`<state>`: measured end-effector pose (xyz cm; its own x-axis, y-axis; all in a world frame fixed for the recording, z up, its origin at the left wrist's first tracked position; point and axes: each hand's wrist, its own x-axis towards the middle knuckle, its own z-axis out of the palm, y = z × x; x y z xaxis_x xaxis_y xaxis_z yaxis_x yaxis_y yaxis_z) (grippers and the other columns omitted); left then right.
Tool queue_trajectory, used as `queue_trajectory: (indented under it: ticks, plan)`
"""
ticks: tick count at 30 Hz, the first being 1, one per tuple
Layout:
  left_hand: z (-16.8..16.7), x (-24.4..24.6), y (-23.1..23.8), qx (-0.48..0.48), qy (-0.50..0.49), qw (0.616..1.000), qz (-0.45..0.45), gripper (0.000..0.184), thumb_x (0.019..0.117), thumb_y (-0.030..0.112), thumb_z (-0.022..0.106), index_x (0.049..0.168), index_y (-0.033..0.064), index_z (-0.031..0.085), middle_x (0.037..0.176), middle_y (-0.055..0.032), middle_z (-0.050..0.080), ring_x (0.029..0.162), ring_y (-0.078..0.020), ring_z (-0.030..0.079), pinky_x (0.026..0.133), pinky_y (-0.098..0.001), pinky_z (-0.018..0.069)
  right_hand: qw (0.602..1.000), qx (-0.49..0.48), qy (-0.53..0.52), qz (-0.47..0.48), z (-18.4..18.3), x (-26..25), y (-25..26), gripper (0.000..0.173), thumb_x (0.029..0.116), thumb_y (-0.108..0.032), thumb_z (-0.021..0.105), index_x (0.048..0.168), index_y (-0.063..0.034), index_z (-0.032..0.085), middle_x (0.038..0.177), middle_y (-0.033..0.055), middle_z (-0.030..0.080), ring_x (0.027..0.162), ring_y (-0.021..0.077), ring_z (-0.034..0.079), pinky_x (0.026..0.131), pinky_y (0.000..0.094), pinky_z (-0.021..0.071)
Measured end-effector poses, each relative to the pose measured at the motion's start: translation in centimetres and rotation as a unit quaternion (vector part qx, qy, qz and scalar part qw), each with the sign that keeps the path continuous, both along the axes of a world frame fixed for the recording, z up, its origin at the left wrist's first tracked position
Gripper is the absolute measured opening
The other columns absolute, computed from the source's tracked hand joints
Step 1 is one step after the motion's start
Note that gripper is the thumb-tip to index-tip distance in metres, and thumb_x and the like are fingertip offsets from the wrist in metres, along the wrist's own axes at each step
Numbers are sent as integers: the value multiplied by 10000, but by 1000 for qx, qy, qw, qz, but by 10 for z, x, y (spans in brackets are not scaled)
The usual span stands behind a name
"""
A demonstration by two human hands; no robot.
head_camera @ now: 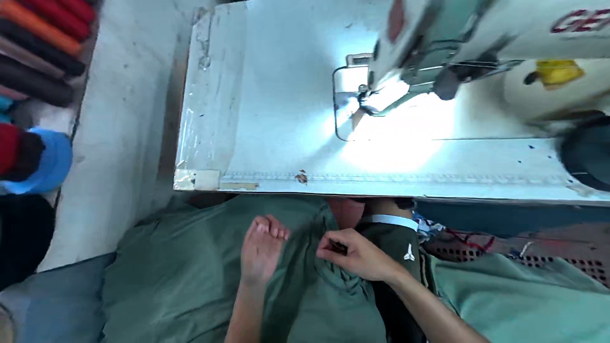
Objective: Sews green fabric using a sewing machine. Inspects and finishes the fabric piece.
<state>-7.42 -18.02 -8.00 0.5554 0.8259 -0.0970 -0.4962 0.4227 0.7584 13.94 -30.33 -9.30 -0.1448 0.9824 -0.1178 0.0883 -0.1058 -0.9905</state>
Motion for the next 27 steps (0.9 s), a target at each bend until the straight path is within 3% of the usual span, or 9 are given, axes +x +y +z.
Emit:
queue_trajectory:
  ticks: [2, 5, 10, 14, 17, 20, 27]
  plan:
    - [0, 14, 0, -64, -89, 994, -3, 193, 952, 380, 646, 852, 219, 682, 786, 55, 631, 761, -111, 632, 745, -313, 532, 999, -26, -19, -30, -10, -2, -13, 250, 1010, -290, 663, 982, -48, 723, 787, -3, 661, 673, 0, 563, 619, 166, 470]
    - [-6, 30, 1, -83, -139, 987, -12, 176, 943, 348, 637, 835, 211, 667, 774, 62, 617, 750, -106, 619, 754, -308, 517, 996, -40, -50, -63, -8, 9, -31, 259, 1063, -265, 566, 1061, -66, 731, 872, -7, 706, 766, -7, 633, 719, 161, 537]
    - [-9, 38, -2, -124, -191, 973, -28, 173, 950, 315, 629, 841, 185, 662, 775, 43, 612, 755, -116, 618, 756, -311, 509, 979, -34, -152, -130, 5, 18, -39, 246, 1029, -345, 624, 1007, -117, 715, 832, -46, 667, 712, -29, 578, 638, 140, 488]
    - [-9, 36, -6, -119, -200, 972, -34, 170, 961, 317, 626, 860, 185, 658, 805, 35, 623, 783, -122, 628, 777, -317, 516, 966, 8, -222, -134, 24, 4, -22, 347, 1033, -368, 615, 1252, -106, 673, 973, 0, 691, 797, 14, 618, 711, 187, 543]
    - [-9, 35, -7, -123, -204, 970, -37, 158, 961, 309, 615, 862, 191, 649, 819, 33, 625, 791, -124, 627, 779, -316, 515, 961, 31, -246, -119, 43, -8, -12, 466, 1031, -430, 607, 1380, -122, 609, 1169, 48, 701, 936, 49, 669, 790, 231, 581]
    - [-10, 35, -8, -130, -219, 966, -48, 152, 964, 303, 600, 876, 189, 648, 837, 30, 627, 799, -124, 625, 767, -312, 512, 955, 64, -267, -113, 50, -19, -8, 423, 1047, -401, 584, 1364, -123, 623, 1082, 53, 673, 861, 52, 639, 719, 217, 558]
    - [-13, 33, -12, -136, -235, 961, -52, 145, 959, 319, 618, 891, 194, 643, 845, 31, 627, 813, -127, 630, 773, -314, 516, 950, 67, -277, -130, 44, -30, -12, 391, 1045, -365, 593, 1328, -103, 656, 1048, 32, 687, 827, 12, 628, 702, 167, 544]
